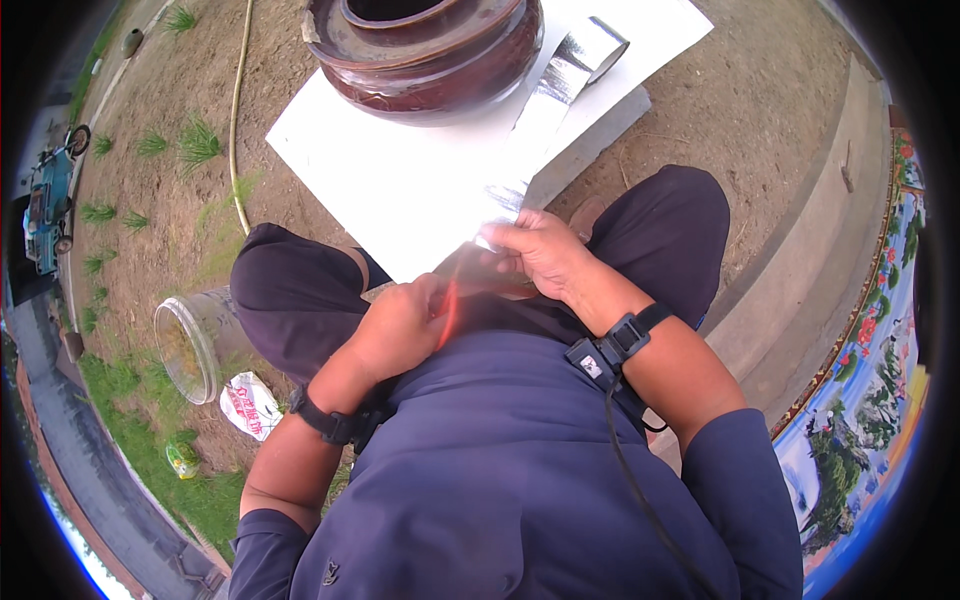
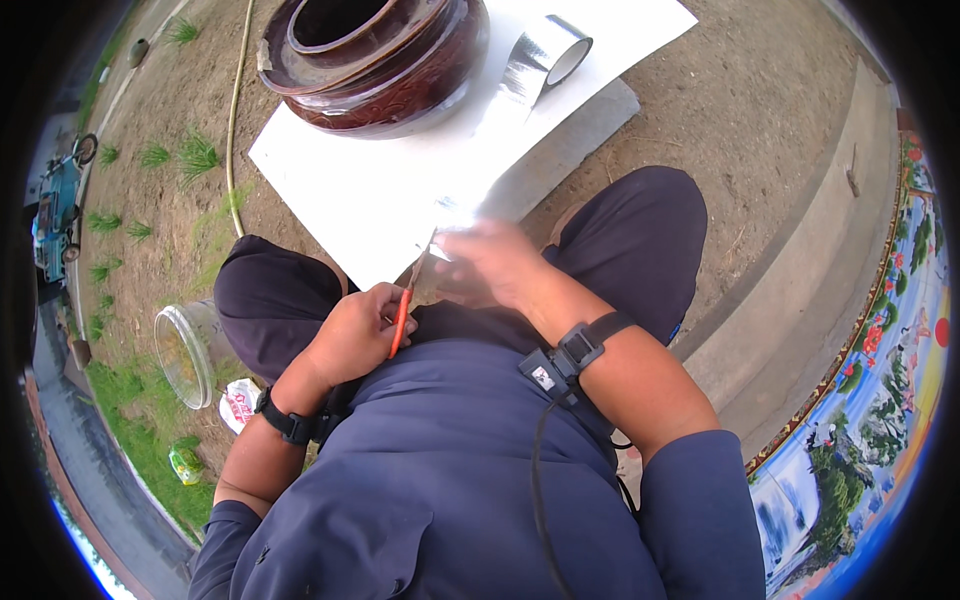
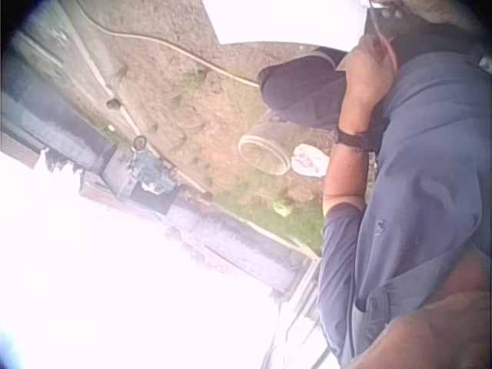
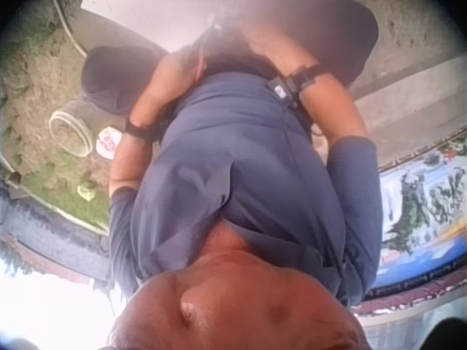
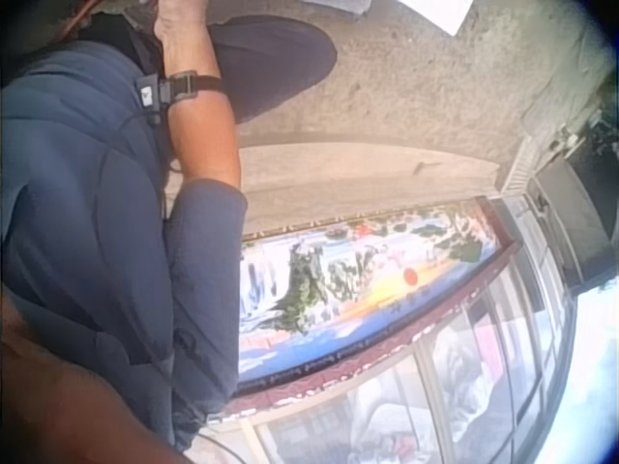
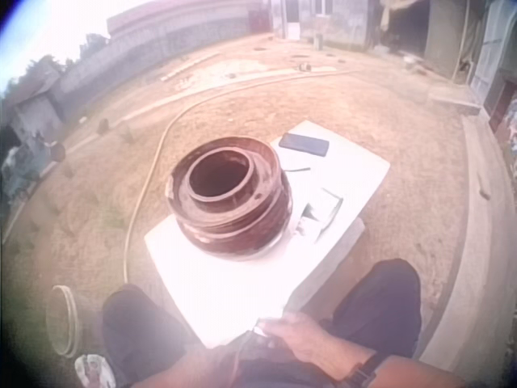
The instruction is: The person applies a strip of adhesive tape around a ceramic vase, using scissors to cut the tape and smoothing it onto the surface by hand.
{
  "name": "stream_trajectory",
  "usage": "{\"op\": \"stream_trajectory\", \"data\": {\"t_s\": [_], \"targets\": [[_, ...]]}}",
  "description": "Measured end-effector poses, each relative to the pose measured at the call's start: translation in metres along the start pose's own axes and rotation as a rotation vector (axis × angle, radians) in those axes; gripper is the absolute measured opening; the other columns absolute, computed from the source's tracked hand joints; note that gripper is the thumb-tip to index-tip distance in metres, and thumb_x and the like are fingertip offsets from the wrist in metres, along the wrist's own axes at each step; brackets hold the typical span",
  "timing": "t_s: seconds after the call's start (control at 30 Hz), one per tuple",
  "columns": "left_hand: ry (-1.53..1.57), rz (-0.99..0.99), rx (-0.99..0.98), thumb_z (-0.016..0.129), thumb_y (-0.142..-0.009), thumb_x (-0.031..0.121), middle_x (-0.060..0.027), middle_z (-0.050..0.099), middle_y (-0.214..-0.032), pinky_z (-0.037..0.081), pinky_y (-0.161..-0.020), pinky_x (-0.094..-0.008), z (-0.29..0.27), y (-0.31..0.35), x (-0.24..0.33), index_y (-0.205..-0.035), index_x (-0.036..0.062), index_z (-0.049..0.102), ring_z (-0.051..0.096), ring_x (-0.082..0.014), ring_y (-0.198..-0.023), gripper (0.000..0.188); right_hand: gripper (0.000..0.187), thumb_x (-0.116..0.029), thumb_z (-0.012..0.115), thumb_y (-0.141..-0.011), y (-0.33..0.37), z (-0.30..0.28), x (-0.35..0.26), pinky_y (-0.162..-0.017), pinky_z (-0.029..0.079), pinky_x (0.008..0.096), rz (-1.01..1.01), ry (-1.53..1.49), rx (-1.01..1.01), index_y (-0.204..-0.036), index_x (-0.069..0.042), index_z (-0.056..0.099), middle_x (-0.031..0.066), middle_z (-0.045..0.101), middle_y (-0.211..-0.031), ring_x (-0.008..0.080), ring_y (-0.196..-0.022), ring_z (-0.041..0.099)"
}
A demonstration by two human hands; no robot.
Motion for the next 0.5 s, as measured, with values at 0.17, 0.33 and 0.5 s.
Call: {"op": "stream_trajectory", "data": {"t_s": [0.17, 0.33, 0.5], "targets": [[-0.012, 0.020, -0.021, 0.069, -0.092, 0.004, -0.0113, 0.074, -0.091, 0.058, -0.077, -0.0286, 0.0006, -0.0002, -0.0011, -0.122, -0.0090, 0.058, 0.072, -0.0155, -0.083, 0.035, 0.015, -0.018, 0.071, -0.097, -0.0024, -0.0037, -0.0054, -0.066, 0.055, 0.0220, -0.024, -0.172, -0.015, -0.108, -0.008, 0.073, 0.0031, 0.074, -0.102, 0.0104, -0.083, 0.070], [-0.034, 0.022, -0.020, 0.069, -0.091, 0.004, -0.0113, 0.075, -0.091, 0.058, -0.077, -0.0288, -0.0009, -0.0010, 0.0008, -0.121, -0.0085, 0.059, 0.073, -0.0166, -0.082, 0.034, 0.013, -0.017, 0.070, -0.097, 0.0023, 0.0007, -0.0068, -0.065, 0.055, 0.0221, 0.000, -0.129, 0.046, -0.107, -0.008, 0.072, 0.0031, 0.075, -0.099, 0.0091, -0.079, 0.068], [-0.107, 0.014, -0.006, 0.070, -0.090, 0.006, -0.0121, 0.075, -0.090, 0.058, -0.077, -0.0298, -0.0046, -0.0015, 0.0075, -0.118, -0.0075, 0.061, 0.074, -0.0190, -0.081, 0.032, 0.014, -0.017, 0.071, -0.097, 0.0042, 0.0011, -0.0068, -0.066, 0.055, 0.0212, -0.010, -0.100, 0.042, -0.108, -0.008, 0.073, 0.0024, 0.074, -0.100, 0.0081, -0.081, 0.067]]}}
Point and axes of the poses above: each hand's wrist, its own y-axis away from the middle knuckle, its own z-axis out of the palm, x = y × z, the point moved 5 cm from there along -y, towards the middle knuckle
